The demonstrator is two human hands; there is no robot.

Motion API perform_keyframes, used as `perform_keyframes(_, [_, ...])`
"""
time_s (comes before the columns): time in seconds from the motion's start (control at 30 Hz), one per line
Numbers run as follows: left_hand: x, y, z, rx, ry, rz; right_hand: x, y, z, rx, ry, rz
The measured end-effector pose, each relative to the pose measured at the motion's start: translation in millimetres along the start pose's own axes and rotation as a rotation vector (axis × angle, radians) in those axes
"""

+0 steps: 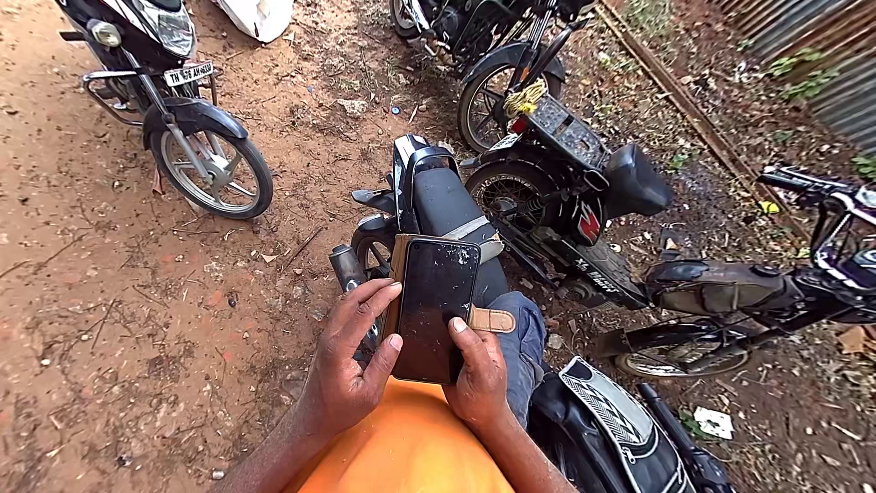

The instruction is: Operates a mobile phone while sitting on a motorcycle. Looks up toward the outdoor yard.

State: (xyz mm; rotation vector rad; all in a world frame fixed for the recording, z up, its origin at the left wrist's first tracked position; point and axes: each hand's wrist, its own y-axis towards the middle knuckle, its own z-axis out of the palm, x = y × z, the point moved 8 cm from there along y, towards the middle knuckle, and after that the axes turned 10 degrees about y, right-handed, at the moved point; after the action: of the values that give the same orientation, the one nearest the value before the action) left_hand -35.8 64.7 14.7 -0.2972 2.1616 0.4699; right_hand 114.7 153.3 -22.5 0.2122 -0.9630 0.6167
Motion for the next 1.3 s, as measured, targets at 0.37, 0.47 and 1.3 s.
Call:
perform_keyframes(0.37, [-0.3, -1.5, -0.9, -0.006, -0.004, 0.0, -3.9, -2.1, -1.9, -0.014, 0.018, 0.038])
perform_keyframes(0.47, [-0.6, -2.3, -0.6, -0.011, 0.003, -0.001, -1.0, -1.9, -0.4, -0.023, 0.001, 0.021])
perform_keyframes(1.3, [-1.4, -1.5, -1.3, -0.009, 0.02, -0.008, 2.4, 1.7, 3.6, 0.032, -0.009, 0.016])
